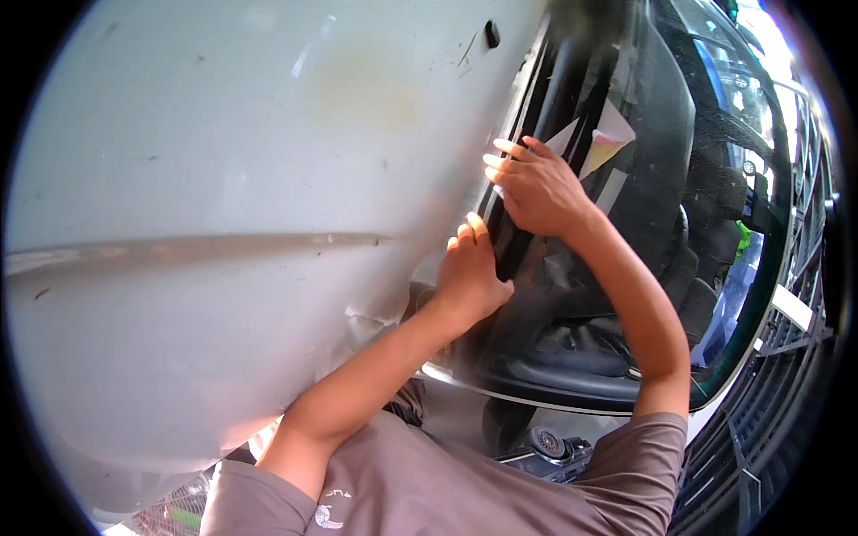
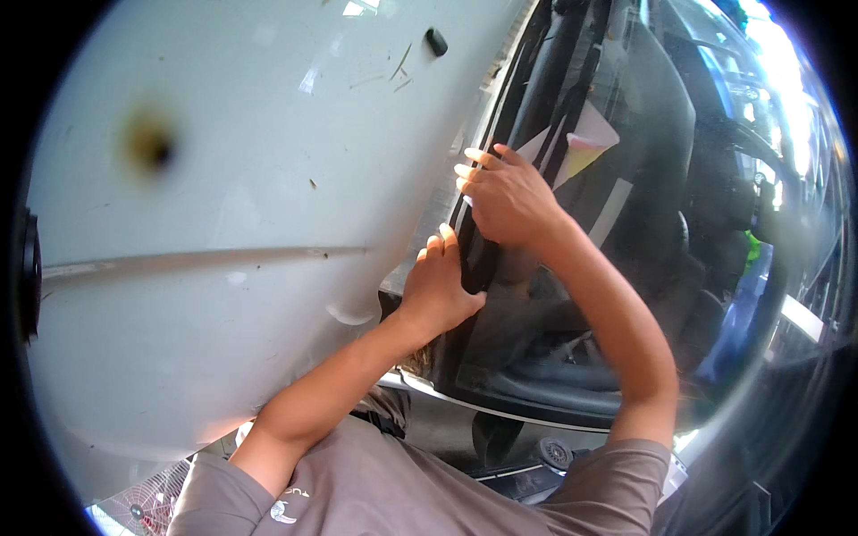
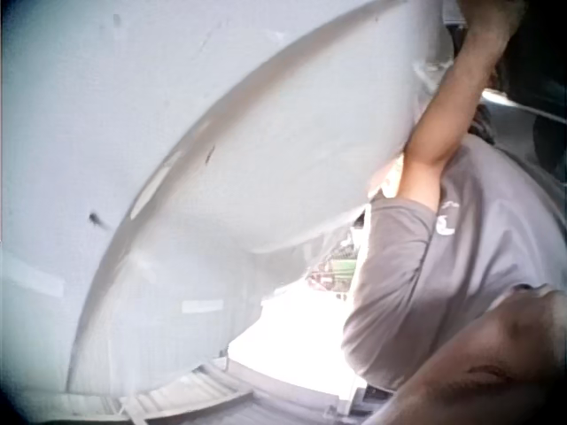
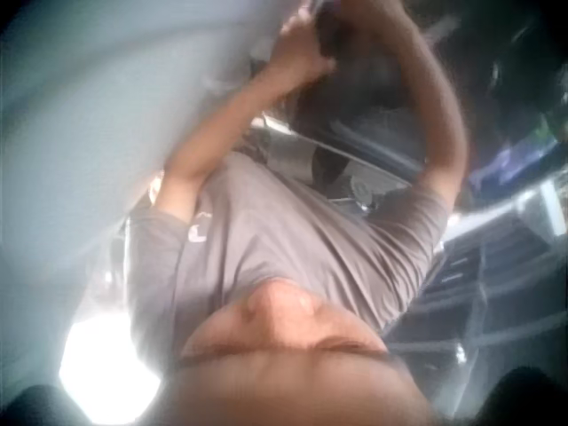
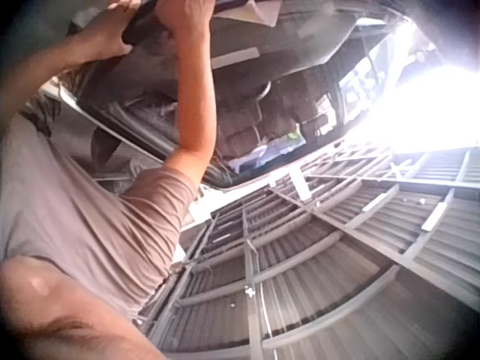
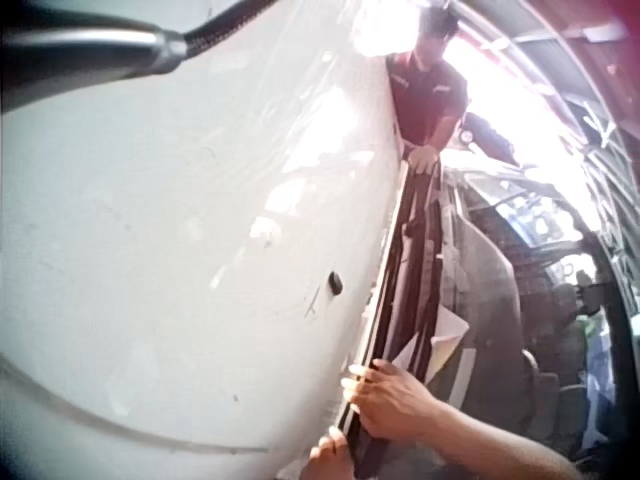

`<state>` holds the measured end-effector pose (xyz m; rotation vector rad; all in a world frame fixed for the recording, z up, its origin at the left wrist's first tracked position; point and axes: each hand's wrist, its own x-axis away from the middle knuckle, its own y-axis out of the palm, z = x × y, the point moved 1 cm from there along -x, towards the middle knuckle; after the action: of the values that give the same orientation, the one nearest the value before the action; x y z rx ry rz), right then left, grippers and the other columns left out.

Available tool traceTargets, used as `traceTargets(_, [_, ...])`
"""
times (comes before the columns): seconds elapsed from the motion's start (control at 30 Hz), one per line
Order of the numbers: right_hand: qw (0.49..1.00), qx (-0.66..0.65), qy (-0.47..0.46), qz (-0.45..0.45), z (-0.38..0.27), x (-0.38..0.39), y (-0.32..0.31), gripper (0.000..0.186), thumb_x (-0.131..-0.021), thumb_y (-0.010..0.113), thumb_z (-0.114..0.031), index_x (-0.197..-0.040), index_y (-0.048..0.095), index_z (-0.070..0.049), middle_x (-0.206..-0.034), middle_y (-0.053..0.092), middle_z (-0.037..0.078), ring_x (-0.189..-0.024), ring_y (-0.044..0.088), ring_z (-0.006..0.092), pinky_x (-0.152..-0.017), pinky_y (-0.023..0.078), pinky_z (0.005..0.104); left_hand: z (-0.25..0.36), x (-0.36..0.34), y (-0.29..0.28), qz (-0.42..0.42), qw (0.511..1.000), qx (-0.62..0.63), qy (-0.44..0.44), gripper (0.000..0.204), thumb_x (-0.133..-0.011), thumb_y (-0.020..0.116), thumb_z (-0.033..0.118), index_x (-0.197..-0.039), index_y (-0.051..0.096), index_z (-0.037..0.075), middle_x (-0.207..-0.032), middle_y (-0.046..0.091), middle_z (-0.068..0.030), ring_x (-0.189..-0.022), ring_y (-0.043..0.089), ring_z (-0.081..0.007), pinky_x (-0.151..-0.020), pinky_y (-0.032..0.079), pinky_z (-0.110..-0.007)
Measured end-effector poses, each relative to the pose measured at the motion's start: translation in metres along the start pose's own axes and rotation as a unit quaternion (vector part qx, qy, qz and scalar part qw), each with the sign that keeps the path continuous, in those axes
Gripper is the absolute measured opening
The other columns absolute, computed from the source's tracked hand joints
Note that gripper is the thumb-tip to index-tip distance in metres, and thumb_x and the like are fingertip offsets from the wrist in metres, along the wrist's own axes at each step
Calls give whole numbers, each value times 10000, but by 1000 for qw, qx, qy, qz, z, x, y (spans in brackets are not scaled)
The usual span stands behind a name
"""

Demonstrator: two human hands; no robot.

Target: The person works on a car, first pressing down on a plastic trim piece near the base of the windshield and then securing a wire or cable along the inner edge of the engine bay near the fender by hand.

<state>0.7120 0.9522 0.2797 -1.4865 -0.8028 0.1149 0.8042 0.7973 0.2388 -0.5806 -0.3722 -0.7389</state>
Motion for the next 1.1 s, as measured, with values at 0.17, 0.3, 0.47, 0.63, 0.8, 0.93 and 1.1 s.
traceTargets(0.17, [991,-11,66,117,0,6,7,313,-803,595,-116,-1097,646,-22,-1243,624,120,-1248,541,270,-1105,370,490,3,0,4,3,1000,1,2,1088,-696,828,297,-1461,185,-132,-1344,431,-309,-1208,514,-433,-985,495,-439])
traceTargets(0.3, [989,8,84,122,-2,2,1,295,-806,602,-153,-1044,684,2,-1221,645,129,-1245,538,266,-1123,345,502,4,0,-1,-12,1000,-1,-6,1083,-699,824,298,-1462,187,-133,-1344,432,-302,-1213,514,-425,-982,498,-434])
traceTargets(0.47, [994,10,81,75,15,-12,-1,312,-793,656,-167,-1064,654,-12,-1183,645,121,-1233,546,272,-1117,349,506,3,-2,-1,-17,1000,-16,-10,1080,-693,821,309,-1456,199,-134,-1336,442,-289,-1201,523,-414,-965,509,-433])
traceTargets(0.63, [982,56,120,136,46,-17,-12,289,-877,596,-244,-1044,667,-18,-1162,647,131,-1274,513,307,-1112,347,515,8,-2,-2,-27,999,-23,-12,1101,-684,828,319,-1456,188,-134,-1326,445,-284,-1196,523,-410,-942,523,-436])
traceTargets(0.8, [978,92,135,126,38,-26,-16,298,-879,585,-267,-941,714,-5,-1118,671,124,-1273,504,301,-1108,340,530,9,2,-6,-8,999,-33,2,1104,-684,831,328,-1451,185,-133,-1297,454,-280,-1182,531,-410,-935,526,-437])
traceTargets(0.93, [982,85,150,74,46,-34,-16,262,-883,587,-260,-929,696,-27,-1105,676,127,-1290,505,332,-1112,337,532,2,-3,1,3,999,-32,7,1086,-685,835,337,-1433,206,-138,-1275,464,-281,-1168,541,-410,-935,523,-444])
traceTargets(1.1, [969,94,169,151,78,-36,-12,282,-876,579,-259,-954,729,-34,-1155,682,114,-1326,474,306,-1114,333,540,8,-2,4,-8,999,-32,6,1098,-681,841,359,-1429,210,-140,-1283,470,-284,-1172,547,-411,-938,520,-444])
